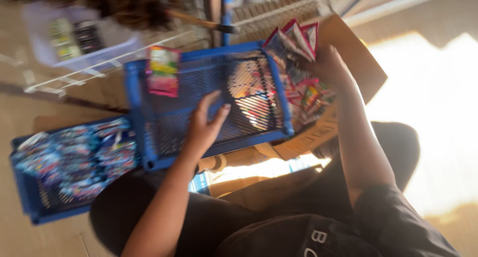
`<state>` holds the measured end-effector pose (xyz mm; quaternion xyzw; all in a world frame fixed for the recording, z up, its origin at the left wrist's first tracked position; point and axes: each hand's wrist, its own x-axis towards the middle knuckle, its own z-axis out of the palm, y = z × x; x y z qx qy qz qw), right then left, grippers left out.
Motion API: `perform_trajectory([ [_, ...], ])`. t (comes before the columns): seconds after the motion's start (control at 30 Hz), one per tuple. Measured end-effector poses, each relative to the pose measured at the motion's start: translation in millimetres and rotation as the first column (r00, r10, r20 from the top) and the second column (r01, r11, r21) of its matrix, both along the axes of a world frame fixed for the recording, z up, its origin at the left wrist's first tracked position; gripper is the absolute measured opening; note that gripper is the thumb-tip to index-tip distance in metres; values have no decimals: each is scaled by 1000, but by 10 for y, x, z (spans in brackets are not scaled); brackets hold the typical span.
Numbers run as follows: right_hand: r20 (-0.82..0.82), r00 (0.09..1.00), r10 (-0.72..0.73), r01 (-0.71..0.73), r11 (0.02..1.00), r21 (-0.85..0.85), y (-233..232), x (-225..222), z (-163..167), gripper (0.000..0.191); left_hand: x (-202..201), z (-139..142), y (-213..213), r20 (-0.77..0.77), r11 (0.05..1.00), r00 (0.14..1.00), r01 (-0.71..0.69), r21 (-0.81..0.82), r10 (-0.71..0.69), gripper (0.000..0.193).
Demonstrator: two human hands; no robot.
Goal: The person walks through a store aisle and then sits on the floor to organize snack packets from a cardboard box into a blue plastic basket. They handle multiple packets of candy and snacks, arranging them neatly in the basket.
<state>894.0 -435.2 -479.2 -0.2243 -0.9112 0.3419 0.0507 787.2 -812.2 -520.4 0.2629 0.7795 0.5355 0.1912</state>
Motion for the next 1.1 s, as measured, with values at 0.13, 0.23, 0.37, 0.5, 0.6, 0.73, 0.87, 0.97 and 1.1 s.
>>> perform_trajectory([
  [0.13,56,997,-50,62,969,-239,-995,-104,6,30,59,-208,251,467,870,871,-107,482,-152,67],
  [0.23,-145,986,81,-142,864,-483,-1643,-248,-242,32,6,-403,330,557,954,828,-209,214,57,57],
  [0.37,-117,965,234,-261,885,-385,-1905,-322,-397,34,5,-535,363,666,815,746,-390,428,7,68],
  [0.5,-172,954,247,-293,892,-344,-2084,-299,-354,70,62,-454,378,712,844,701,-409,346,47,75],
  [0.6,89,947,309,-271,915,-299,-2181,-202,-188,78,85,-340,376,603,848,787,-404,342,132,85],
  [0.73,-141,879,455,-476,832,-285,-2213,-212,47,71,-28,-253,301,730,817,683,-443,368,42,70],
  [0.87,-274,852,447,-469,883,-19,-2119,-182,145,60,-141,-194,221,823,716,508,-474,512,-252,55],
  [0.97,-306,883,355,-426,880,-210,-2023,-143,54,41,-161,-114,182,813,674,461,-476,565,-355,52],
  [1.1,-326,945,37,-230,783,-578,-1838,-142,-183,30,-183,-63,142,840,624,418,-566,538,-346,47],
])
